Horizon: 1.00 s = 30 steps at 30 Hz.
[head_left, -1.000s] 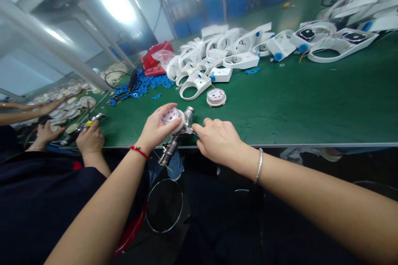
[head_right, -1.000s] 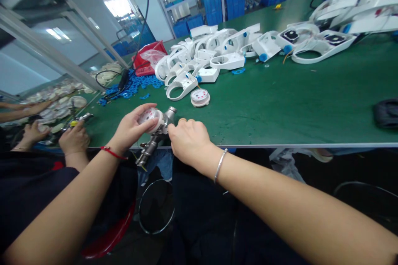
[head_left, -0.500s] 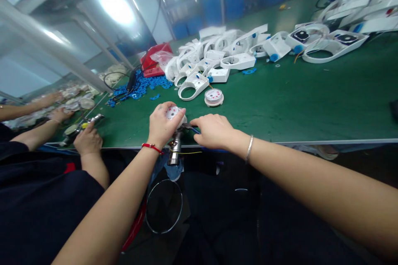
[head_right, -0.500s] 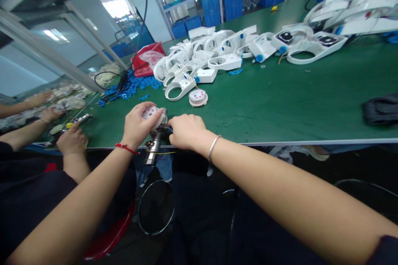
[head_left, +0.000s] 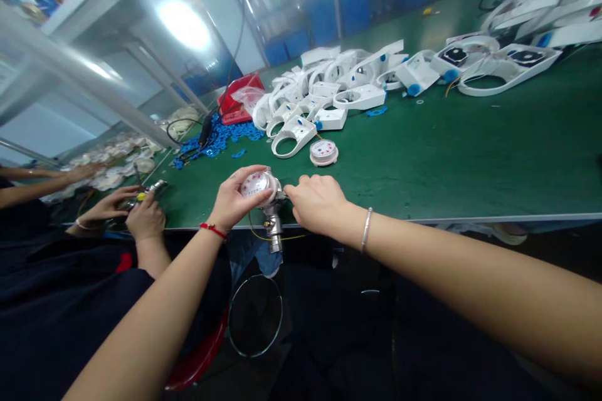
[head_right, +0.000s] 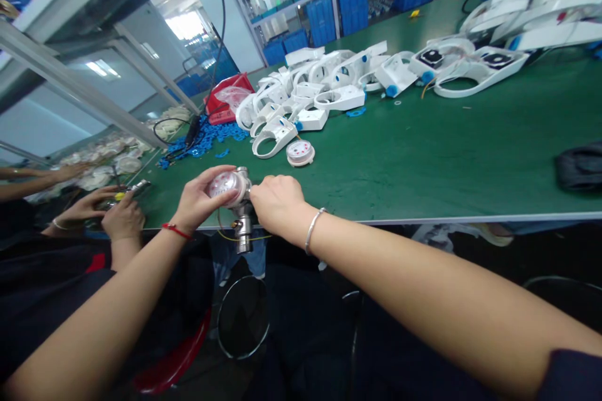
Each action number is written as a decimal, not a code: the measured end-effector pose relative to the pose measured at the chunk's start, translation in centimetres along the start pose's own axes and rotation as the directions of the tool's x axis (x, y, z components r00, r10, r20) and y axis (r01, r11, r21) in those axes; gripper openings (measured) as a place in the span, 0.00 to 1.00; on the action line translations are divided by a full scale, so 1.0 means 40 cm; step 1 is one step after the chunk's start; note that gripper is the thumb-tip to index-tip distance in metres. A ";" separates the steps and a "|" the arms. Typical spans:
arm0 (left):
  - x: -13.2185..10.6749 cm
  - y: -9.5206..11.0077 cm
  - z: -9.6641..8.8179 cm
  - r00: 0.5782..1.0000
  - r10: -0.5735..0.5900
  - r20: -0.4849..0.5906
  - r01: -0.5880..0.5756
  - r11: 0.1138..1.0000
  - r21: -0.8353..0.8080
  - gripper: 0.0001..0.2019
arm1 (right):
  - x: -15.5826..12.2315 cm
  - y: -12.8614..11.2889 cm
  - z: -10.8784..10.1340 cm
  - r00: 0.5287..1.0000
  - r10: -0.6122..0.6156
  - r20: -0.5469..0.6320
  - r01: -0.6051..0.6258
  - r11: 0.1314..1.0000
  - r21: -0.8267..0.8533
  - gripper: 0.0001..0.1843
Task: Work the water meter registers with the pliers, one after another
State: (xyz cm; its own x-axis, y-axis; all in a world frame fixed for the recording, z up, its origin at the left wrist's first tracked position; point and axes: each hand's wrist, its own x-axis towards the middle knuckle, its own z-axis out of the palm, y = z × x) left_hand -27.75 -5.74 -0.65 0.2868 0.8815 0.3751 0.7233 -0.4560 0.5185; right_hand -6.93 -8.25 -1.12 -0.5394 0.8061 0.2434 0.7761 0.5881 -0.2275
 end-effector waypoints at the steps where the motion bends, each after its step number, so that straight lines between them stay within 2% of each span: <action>1: -0.001 0.000 0.007 0.998 0.005 -0.062 -0.003 0.999 0.039 0.22 | -0.002 -0.002 -0.001 1.000 0.006 -0.004 -0.006 1.000 -0.009 0.12; 3: -0.001 0.002 0.028 0.987 0.011 -0.158 -0.002 0.998 0.057 0.18 | -0.007 -0.004 -0.002 1.000 0.025 -0.005 -0.025 1.000 -0.014 0.12; 5: 0.001 0.006 0.046 0.980 0.005 -0.199 -0.002 1.000 0.013 0.18 | -0.012 -0.005 -0.002 0.999 0.046 -0.005 -0.046 0.999 -0.018 0.12; 9: 0.004 0.016 0.060 0.980 -0.038 -0.193 0.033 0.999 -0.027 0.18 | -0.020 -0.001 -0.002 0.998 0.062 -0.019 -0.062 0.998 -0.027 0.12; 14: 0.006 0.011 0.058 0.974 -0.069 -0.214 0.061 0.997 -0.046 0.16 | -0.017 0.009 -0.005 0.995 0.076 0.061 -0.077 0.997 0.006 0.14; 23: 0.011 -0.007 0.067 0.950 -0.138 -0.280 0.083 0.976 -0.199 0.14 | -0.009 0.014 0.009 0.998 -0.044 -0.038 0.042 0.997 -0.058 0.15; 26: 0.008 -0.006 0.075 0.930 -0.144 -0.337 0.080 0.977 -0.196 0.14 | -0.003 0.014 0.010 1.000 0.003 0.025 -0.004 1.000 0.020 0.16; 30: 0.004 -0.001 0.088 0.914 -0.151 -0.377 0.087 0.979 -0.183 0.14 | 0.015 0.028 0.026 0.986 0.096 0.137 -0.127 0.964 0.233 0.23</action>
State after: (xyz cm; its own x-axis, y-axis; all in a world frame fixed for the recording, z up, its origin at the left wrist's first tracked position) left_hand -25.53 -5.15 -3.31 -0.0845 0.8281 0.5542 0.6183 -0.3926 0.6809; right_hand -6.72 -7.03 -2.20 -0.5016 0.8605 0.0891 0.7405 0.4803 -0.4700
